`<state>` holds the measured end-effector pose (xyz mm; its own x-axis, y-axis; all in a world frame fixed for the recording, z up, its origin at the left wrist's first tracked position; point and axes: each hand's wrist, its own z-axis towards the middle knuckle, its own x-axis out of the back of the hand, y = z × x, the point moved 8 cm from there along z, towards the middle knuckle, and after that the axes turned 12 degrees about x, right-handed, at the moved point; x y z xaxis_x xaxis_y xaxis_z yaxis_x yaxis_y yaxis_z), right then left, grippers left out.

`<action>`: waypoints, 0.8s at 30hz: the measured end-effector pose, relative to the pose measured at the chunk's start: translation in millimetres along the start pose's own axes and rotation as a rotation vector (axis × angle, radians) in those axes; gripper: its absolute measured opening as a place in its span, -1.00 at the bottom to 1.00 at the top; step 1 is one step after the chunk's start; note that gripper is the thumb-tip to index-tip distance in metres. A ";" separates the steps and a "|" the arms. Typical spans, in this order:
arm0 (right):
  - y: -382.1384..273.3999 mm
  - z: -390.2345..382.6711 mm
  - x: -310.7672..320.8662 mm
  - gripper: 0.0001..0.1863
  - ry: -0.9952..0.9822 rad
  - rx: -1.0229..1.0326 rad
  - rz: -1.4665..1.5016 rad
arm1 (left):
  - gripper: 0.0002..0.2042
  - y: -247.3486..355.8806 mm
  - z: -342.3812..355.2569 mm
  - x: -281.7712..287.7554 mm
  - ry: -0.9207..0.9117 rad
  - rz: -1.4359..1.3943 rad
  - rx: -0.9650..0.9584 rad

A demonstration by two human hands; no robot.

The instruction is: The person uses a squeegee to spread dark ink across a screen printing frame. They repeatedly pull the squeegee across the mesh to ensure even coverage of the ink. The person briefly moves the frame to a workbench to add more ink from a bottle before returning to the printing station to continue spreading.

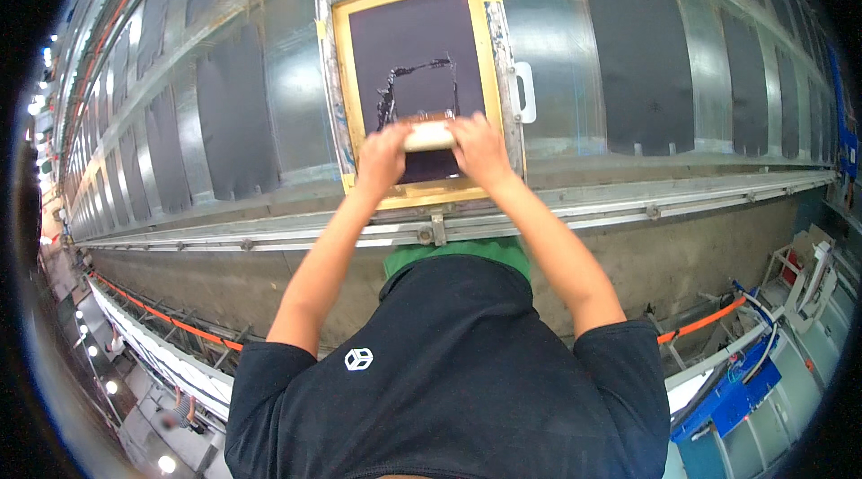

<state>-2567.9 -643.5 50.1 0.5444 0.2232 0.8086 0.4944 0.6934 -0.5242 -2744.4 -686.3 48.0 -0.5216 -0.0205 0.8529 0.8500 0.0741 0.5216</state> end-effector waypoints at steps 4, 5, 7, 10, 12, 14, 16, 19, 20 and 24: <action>-16.4 -42.7 -5.5 -0.44 -0.158 -0.027 0.031 | -0.54 9.4 -51.8 -6.6 0.011 -0.037 -0.020; -5.0 -41.6 -3.0 -0.41 -0.185 -0.034 0.261 | -0.52 7.5 -59.7 -8.7 0.061 0.007 -0.038; 53.7 -32.2 24.6 -0.33 0.082 -0.257 0.618 | -0.52 9.7 -62.1 -4.1 0.077 0.023 -0.029; 152.1 -32.6 58.2 -0.56 0.490 -0.458 0.009 | -0.50 14.9 -57.4 -4.1 0.043 0.036 -0.044; 202.1 -27.9 19.2 -0.61 0.340 -0.669 0.430 | -0.50 17.4 -57.4 -12.0 0.041 0.047 -0.099; 200.4 -13.2 16.5 -0.65 0.429 -0.576 0.407 | -0.50 17.9 -67.7 -11.7 0.043 0.053 -0.123; 202.5 -0.6 15.8 -0.70 0.468 -0.572 0.415 | -0.50 13.8 -80.8 -15.6 0.048 0.052 -0.129; 179.0 18.6 34.0 -0.71 0.500 -0.582 0.320 | -0.48 0.4 -98.2 -8.4 0.097 0.028 -0.138; 164.6 31.8 44.2 -0.71 0.545 -0.490 0.270 | -0.48 -2.0 -101.3 -1.7 0.115 0.023 -0.137; 115.5 62.8 35.2 -0.72 0.476 -0.597 0.275 | -0.47 -16.9 -111.7 42.3 0.143 0.024 -0.082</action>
<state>-2534.2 -512.5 34.8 0.8624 -0.0760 0.5005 0.5062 0.1437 -0.8504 -2772.6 -799.7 77.7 -0.4906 -0.1619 0.8562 0.8681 -0.0054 0.4963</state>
